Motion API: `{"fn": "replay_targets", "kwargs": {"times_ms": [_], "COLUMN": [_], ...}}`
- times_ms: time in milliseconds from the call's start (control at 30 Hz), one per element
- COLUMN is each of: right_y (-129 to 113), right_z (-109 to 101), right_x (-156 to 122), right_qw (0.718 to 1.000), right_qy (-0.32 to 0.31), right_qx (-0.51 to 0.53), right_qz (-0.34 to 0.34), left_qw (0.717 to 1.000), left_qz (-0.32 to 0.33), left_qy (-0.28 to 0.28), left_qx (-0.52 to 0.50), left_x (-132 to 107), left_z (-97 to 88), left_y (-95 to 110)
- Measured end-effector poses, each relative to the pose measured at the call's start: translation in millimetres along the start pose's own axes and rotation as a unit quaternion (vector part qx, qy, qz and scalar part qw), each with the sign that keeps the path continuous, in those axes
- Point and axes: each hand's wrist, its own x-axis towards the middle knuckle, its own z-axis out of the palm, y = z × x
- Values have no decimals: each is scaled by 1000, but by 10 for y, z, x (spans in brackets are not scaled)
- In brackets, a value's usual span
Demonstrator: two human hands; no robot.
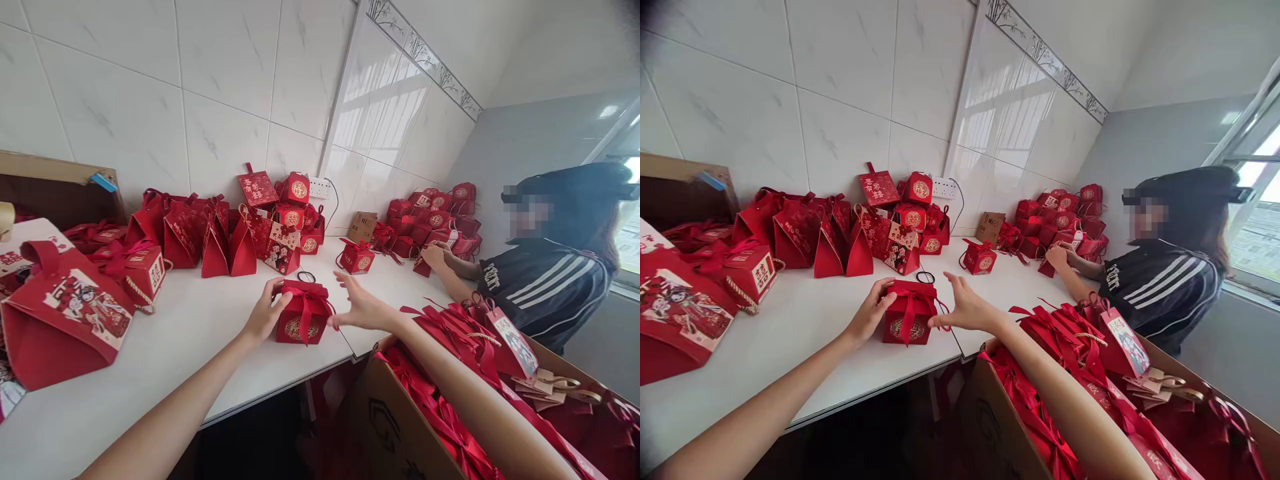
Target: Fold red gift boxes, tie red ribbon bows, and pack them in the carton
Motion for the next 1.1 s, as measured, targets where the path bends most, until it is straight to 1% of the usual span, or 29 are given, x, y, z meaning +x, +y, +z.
{"fn": "replay_targets", "kwargs": {"times_ms": [67,100,167,267,333,400,467,533,600,667,733,800,867,933,1000,1033,1100], "right_y": [42,43,25,4,17,44,67,73,60,33,-3,-41,-71,-83,-80,-78,-89], "right_z": [118,180,288,382,417,453,495,535,562,567,552,527,501,486,484,486,491], "right_x": [10,8,-3,-34,-68,-110,-153,-189,-214,-235,-269,-322,-390,-453,-497,-510,-525], "right_qw": [998,997,994,986,981,984,990,992,989,985,985,985,986,980,963,947,906], "right_qy": [-60,-73,-78,-84,-63,-10,46,77,92,94,96,105,120,135,153,164,183], "right_qx": [21,36,72,144,183,179,128,63,10,-23,-35,-41,-61,-113,-197,-246,-340], "right_qz": [10,12,14,5,-6,-22,-47,-82,-117,-140,-142,-127,-103,-87,-105,-125,-173], "left_qw": [1000,1000,999,998,998,996,991,988,986,981,970,959,953,951,949,949,951], "left_qz": [3,2,0,7,28,62,95,113,129,162,204,238,251,247,237,231,215], "left_qy": [-19,-27,-44,-55,-54,-63,-84,-103,-96,-69,-37,-23,-23,-23,-22,-22,-23], "left_qx": [5,8,9,13,22,33,40,38,45,79,124,153,169,186,207,215,222], "left_x": [-14,-19,-27,-37,-46,-60,-82,-109,-135,-152,-159,-159,-156,-153,-147,-143,-133], "left_z": [-2,-4,-8,-11,-14,-20,-27,-28,-15,14,51,85,108,120,128,132,140], "left_y": [17,25,41,60,77,103,140,183,223,249,253,240,220,205,202,206,224]}}
